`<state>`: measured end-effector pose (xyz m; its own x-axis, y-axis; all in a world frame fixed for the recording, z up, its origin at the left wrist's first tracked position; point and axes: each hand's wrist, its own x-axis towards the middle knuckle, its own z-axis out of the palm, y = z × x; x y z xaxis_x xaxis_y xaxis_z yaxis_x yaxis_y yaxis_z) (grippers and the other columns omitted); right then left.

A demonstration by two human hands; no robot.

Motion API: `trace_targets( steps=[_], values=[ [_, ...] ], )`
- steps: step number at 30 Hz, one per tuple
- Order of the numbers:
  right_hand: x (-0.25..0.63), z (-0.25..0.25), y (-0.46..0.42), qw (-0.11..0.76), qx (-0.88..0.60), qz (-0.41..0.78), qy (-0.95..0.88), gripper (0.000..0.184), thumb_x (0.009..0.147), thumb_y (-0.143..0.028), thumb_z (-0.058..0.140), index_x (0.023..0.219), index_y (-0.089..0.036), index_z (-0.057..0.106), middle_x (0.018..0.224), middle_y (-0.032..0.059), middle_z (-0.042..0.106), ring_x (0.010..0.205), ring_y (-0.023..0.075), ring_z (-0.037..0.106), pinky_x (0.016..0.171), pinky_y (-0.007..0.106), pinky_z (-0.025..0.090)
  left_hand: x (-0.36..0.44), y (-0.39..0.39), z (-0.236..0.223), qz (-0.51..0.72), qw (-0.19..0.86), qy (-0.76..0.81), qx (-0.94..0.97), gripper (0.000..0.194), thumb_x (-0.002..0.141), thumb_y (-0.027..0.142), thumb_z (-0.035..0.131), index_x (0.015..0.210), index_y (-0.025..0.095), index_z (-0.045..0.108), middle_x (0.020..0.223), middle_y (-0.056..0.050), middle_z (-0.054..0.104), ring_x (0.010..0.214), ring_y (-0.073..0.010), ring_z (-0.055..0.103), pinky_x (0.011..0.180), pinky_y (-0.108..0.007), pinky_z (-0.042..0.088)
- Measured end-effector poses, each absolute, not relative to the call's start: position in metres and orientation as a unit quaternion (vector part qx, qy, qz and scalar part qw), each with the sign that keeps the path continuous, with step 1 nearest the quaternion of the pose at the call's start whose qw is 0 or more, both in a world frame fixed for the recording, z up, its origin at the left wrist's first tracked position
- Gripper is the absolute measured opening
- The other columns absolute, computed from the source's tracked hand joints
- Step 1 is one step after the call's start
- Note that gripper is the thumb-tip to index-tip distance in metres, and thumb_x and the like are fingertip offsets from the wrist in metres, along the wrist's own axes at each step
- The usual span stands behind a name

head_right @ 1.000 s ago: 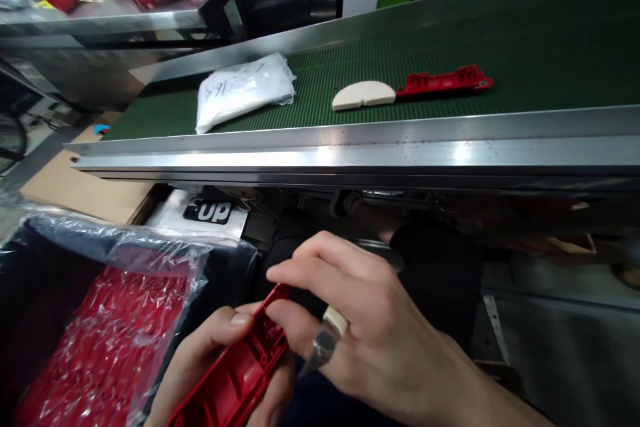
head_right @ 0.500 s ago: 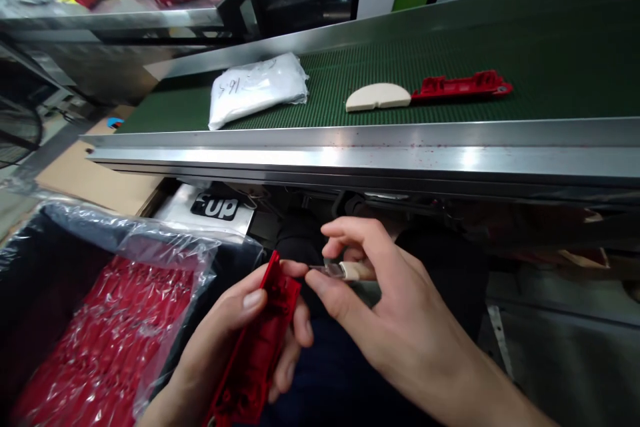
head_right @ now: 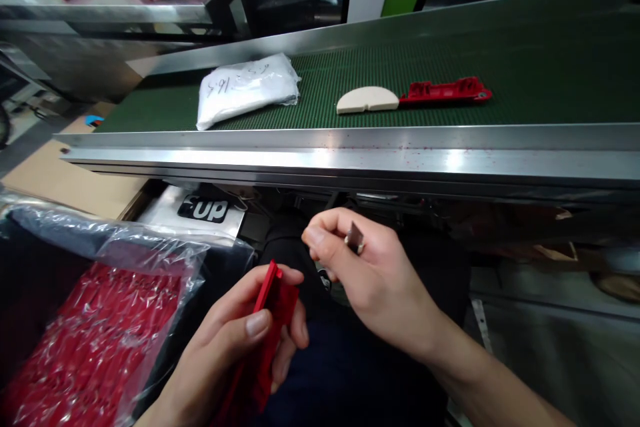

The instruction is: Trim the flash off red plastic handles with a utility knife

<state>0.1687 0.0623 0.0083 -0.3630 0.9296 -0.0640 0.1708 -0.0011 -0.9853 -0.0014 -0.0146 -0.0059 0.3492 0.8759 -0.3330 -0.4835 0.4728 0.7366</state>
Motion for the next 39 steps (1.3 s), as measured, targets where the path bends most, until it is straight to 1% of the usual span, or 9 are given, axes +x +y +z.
trace_targets(
  steps=[3, 5, 8, 10, 12, 14, 19, 26, 39],
  values=[
    [0.179, 0.004, 0.064, 0.337, -0.498, 0.473, -0.644, 0.023, 0.097, -0.036, 0.055, 0.080, -0.021, 0.060, 0.068, -0.0039, 0.055, 0.058, 0.0070, 0.049, 0.052, 0.015, 0.042, -0.002, -0.013, -0.009, 0.436, 0.788, 0.354, 0.251, 0.037, 0.090, 0.040, 0.061, 0.119, 0.019, 0.056, 0.084, -0.007, 0.065, 0.053, -0.0101, 0.054, 0.047, -0.016, 0.041],
    [0.185, 0.002, 0.061, 0.339, -0.514, 0.412, -0.672, 0.007, 0.093, -0.031, 0.060, 0.094, -0.024, 0.061, 0.080, -0.0035, 0.061, 0.066, 0.0074, 0.056, 0.057, 0.014, 0.046, -0.003, -0.010, -0.010, 0.443, 0.792, 0.345, 0.240, 0.037, 0.091, 0.040, 0.059, 0.122, 0.019, 0.055, 0.087, -0.007, 0.065, 0.054, -0.0105, 0.055, 0.047, -0.017, 0.041],
    [0.190, -0.002, 0.045, 0.342, -0.499, 0.352, -0.714, 0.041, 0.088, -0.027, 0.065, 0.126, -0.029, 0.049, 0.115, -0.0003, 0.061, 0.094, 0.0109, 0.062, 0.083, 0.017, 0.051, -0.004, -0.001, -0.007, 0.483, 0.777, 0.351, 0.198, 0.036, 0.094, 0.036, 0.054, 0.125, 0.019, 0.052, 0.090, -0.008, 0.063, 0.058, -0.0122, 0.055, 0.050, -0.019, 0.043],
    [0.188, -0.004, 0.030, 0.324, -0.457, 0.312, -0.767, 0.044, 0.091, -0.026, 0.061, 0.132, -0.028, 0.047, 0.123, 0.0010, 0.058, 0.108, 0.0122, 0.059, 0.094, 0.018, 0.047, -0.005, 0.008, -0.004, 0.524, 0.753, 0.368, 0.152, 0.034, 0.096, 0.032, 0.050, 0.126, 0.018, 0.051, 0.091, -0.008, 0.061, 0.061, -0.0131, 0.055, 0.054, -0.022, 0.045],
    [0.183, -0.005, 0.017, 0.312, -0.397, 0.268, -0.821, 0.038, 0.093, -0.015, 0.054, 0.129, -0.025, 0.052, 0.119, 0.0027, 0.059, 0.108, 0.0125, 0.058, 0.091, 0.019, 0.047, -0.007, 0.017, -0.001, 0.563, 0.728, 0.377, 0.106, 0.032, 0.097, 0.029, 0.046, 0.126, 0.017, 0.050, 0.092, -0.008, 0.060, 0.063, -0.0132, 0.053, 0.055, -0.023, 0.046],
    [0.177, -0.006, 0.007, 0.303, -0.331, 0.231, -0.863, 0.042, 0.090, -0.005, 0.049, 0.129, -0.020, 0.055, 0.112, 0.0059, 0.062, 0.101, 0.0151, 0.059, 0.084, 0.025, 0.049, -0.007, 0.025, 0.000, 0.591, 0.712, 0.373, 0.073, 0.031, 0.097, 0.027, 0.044, 0.125, 0.016, 0.050, 0.091, -0.008, 0.059, 0.063, -0.0132, 0.052, 0.054, -0.023, 0.045],
    [0.166, -0.007, 0.002, 0.278, -0.257, 0.187, -0.906, 0.044, 0.085, 0.001, 0.053, 0.127, -0.013, 0.055, 0.112, 0.0150, 0.064, 0.094, 0.0250, 0.060, 0.075, 0.039, 0.050, -0.004, 0.032, 0.003, 0.613, 0.699, 0.366, 0.043, 0.030, 0.098, 0.028, 0.042, 0.123, 0.015, 0.052, 0.090, -0.008, 0.058, 0.062, -0.0136, 0.050, 0.053, -0.023, 0.044],
    [0.160, -0.007, 0.004, 0.316, -0.280, 0.192, -0.886, 0.035, 0.081, 0.001, 0.057, 0.114, -0.010, 0.064, 0.100, 0.0172, 0.066, 0.087, 0.0263, 0.062, 0.069, 0.040, 0.051, -0.002, 0.030, 0.008, 0.618, 0.709, 0.339, 0.033, 0.027, 0.098, 0.028, 0.041, 0.118, 0.017, 0.055, 0.088, -0.007, 0.057, 0.060, -0.0131, 0.050, 0.052, -0.023, 0.043],
    [0.165, -0.003, 0.010, 0.307, -0.282, 0.157, -0.895, 0.035, 0.080, 0.001, 0.056, 0.111, -0.010, 0.068, 0.101, 0.0155, 0.067, 0.087, 0.0251, 0.063, 0.072, 0.040, 0.051, 0.000, 0.027, 0.009, 0.613, 0.711, 0.342, 0.043, 0.030, 0.099, 0.029, 0.040, 0.121, 0.014, 0.054, 0.089, -0.006, 0.055, 0.059, -0.0114, 0.046, 0.053, -0.023, 0.042]
  ],
)
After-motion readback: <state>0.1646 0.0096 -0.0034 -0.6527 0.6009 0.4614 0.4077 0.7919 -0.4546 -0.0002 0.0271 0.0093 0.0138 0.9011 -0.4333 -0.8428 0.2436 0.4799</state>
